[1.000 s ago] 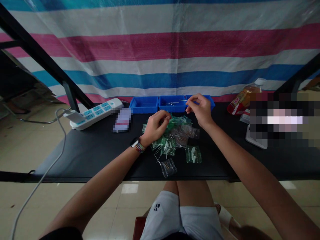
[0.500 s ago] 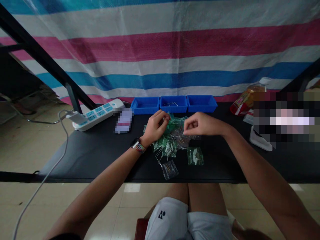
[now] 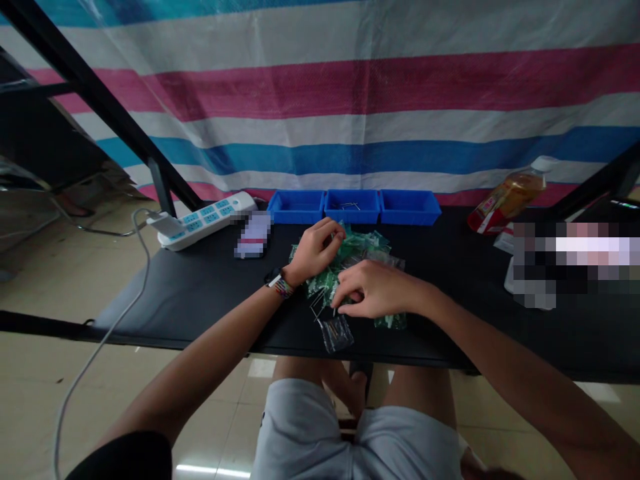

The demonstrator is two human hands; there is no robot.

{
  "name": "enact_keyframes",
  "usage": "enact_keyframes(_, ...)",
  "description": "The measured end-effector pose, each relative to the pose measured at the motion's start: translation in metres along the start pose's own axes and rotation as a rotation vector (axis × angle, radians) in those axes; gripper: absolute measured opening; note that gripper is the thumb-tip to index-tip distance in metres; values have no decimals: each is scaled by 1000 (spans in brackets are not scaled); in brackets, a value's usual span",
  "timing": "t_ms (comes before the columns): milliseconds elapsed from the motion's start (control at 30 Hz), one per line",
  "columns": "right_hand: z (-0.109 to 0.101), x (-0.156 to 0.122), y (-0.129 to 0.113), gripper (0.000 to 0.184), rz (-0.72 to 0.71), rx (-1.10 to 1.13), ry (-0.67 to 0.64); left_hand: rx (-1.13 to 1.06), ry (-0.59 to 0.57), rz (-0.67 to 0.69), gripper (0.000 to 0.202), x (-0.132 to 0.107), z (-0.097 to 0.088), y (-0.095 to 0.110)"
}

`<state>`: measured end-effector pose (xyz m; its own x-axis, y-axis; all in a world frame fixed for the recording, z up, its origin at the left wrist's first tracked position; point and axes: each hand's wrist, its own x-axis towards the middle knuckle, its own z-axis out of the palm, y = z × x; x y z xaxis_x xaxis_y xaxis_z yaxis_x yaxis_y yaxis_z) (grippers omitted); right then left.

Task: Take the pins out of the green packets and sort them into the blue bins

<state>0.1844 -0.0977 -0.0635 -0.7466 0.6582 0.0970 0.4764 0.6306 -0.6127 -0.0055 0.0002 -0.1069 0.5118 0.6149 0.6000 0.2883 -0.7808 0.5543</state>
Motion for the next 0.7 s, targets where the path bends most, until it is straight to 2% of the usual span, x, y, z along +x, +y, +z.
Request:
enact_keyframes(100,26,7,-10,15,-40,-93,119,-11,7,-6,20,0,0,1)
enact_keyframes(167,39,10,-13,16,-53,-202,131,-19,2,-10,21,1,1,3)
enact_keyframes(267,48,11,-11,15,-62,-339,89,-22,-14,-7,21,1,3,5)
enact_keyframes(367,47,10,-7,16,-101,-349,99,-10,-12,2,21,3,4,7)
enact_keyframes(433,45,10,-5,15,-149,-254,165,-14,-7,4,21,3,4,7)
enact_keyframes(533,41,11,-1,9,-204,55,304,-34,-14,-7,20,4,3,6)
enact_keyframes(600,36,13,5,6,-153,285,375,-33,-32,-5,20,4,2,5)
enact_keyframes(700,25,16,17,8,20,515,486,-36,-47,6,23,4,1,4)
